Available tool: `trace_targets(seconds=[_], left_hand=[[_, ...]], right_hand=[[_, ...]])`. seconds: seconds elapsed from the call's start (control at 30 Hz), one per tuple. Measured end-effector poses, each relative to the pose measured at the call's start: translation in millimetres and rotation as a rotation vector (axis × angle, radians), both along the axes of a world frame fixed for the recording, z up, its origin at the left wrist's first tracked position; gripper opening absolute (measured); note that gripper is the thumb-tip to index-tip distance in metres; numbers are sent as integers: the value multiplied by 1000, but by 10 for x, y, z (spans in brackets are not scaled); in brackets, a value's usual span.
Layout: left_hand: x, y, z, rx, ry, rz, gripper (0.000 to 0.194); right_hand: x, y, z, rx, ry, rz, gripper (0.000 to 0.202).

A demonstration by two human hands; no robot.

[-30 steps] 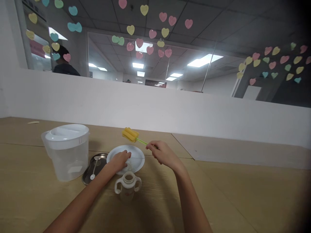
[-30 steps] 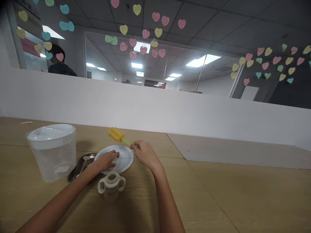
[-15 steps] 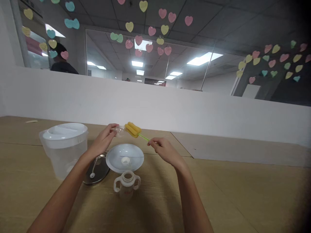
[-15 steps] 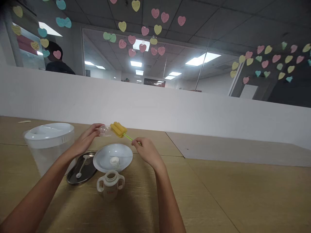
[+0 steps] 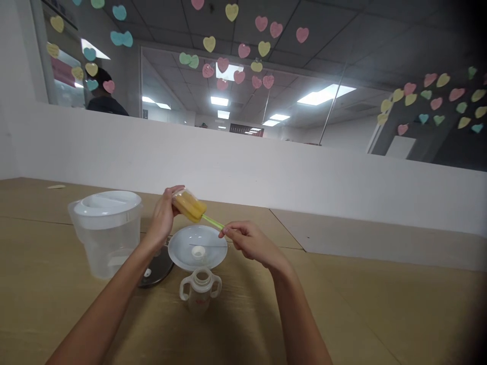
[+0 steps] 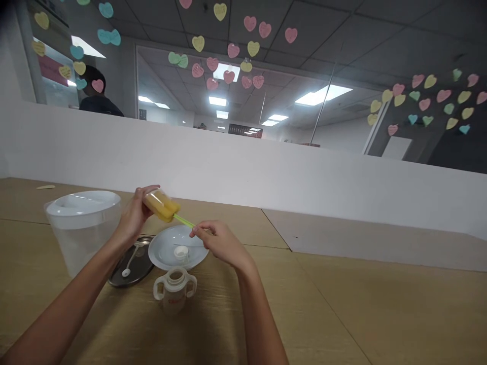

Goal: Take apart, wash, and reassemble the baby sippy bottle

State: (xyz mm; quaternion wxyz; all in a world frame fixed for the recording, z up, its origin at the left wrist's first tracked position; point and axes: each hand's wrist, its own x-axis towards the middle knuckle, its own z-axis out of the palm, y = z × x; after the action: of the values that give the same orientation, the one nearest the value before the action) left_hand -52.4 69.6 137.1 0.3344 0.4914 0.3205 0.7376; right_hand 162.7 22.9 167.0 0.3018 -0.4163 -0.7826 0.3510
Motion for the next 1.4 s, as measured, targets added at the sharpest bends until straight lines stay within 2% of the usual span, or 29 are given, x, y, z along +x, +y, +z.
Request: trace_targets(seconds=[0.1,0.17,0.3,0.37,0.43,0.5,0.53,0.6,0.63,0.7,0.77,0.8,0.83,0.97,1.1,1.27,1.4], left_hand=[[4,-41,-9,3,182,3,63],[-9,-59,8,37,268,-17,64],[-92,-133,88,110,333,26,56],[-164,-194,131,104,300,-56,56],[-241,-253,165,108,259,-190,59],[-306,-289,189,133,244,-273,60],[-330,-293,197,142,257,-268,58],[-367,-273,204,150,332,-168,54],[-386,-250,203,150,397,-73,52],[-437,-189,186,137,588,205,48],[-515,-109,139,103,853,493,42],[-560,-64,101,73,997,585,40],[-605,-15,53,33,1134,621,37],[-712,188,-199,-249,1517,475,41],[-692,338,-416,-527,1685,378,45],[-653,479,-610,-674,1741,272,52],[-611,571,-783,-660,1739,235,56]], right_hand=[[-90,-3,-31,99,17,-18,32],[-129,3,-52,85,78,-33,31],[-135,60,-94,-209,286,80,30],[-108,103,-110,-375,394,187,28],[-76,135,-115,-473,455,284,26],[-50,139,-104,-470,453,306,27],[-41,131,-94,-429,434,273,28],[-30,105,-67,-290,361,142,30],[-25,93,-54,-206,312,55,30],[-12,81,-32,-56,228,-113,29],[8,90,-20,26,199,-220,30],[18,101,-19,41,205,-241,30],[28,113,-20,45,215,-244,31],[51,146,-34,59,203,-220,34],[53,131,-31,70,180,-199,34],[56,112,-21,69,184,-183,33],[56,130,-39,75,175,-177,34]])
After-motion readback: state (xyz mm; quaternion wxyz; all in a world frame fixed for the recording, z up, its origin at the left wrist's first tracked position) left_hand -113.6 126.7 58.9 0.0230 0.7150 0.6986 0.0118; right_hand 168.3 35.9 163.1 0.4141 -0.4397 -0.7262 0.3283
